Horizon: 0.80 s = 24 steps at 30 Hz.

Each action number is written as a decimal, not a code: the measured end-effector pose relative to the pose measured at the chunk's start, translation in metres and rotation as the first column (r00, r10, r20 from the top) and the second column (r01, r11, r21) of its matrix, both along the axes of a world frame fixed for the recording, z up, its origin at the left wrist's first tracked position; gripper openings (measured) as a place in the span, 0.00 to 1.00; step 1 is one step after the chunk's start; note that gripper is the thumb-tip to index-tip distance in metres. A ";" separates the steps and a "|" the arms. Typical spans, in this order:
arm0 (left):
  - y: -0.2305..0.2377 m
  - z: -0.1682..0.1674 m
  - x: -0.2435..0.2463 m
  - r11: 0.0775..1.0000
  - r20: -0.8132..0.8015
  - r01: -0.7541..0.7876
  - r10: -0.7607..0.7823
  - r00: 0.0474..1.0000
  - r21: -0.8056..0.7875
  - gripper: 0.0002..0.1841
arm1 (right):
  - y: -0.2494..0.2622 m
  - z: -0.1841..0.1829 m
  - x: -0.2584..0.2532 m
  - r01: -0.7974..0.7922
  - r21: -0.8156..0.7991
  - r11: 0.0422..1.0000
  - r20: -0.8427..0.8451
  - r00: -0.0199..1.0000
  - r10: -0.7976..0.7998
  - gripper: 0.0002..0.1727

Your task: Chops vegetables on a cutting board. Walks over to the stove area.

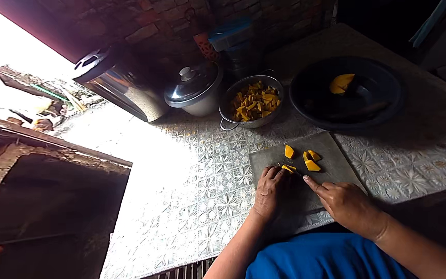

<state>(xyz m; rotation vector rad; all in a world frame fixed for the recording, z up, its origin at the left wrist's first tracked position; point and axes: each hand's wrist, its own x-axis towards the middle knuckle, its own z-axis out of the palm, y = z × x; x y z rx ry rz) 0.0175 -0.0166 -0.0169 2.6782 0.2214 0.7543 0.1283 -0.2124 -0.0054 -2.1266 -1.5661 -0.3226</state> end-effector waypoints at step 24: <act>0.000 0.008 0.008 0.999 -0.046 -0.031 0.032 0.998 0.031 0.22 | -0.010 0.006 0.009 0.145 0.178 0.973 -0.154 0.981 -0.118 0.25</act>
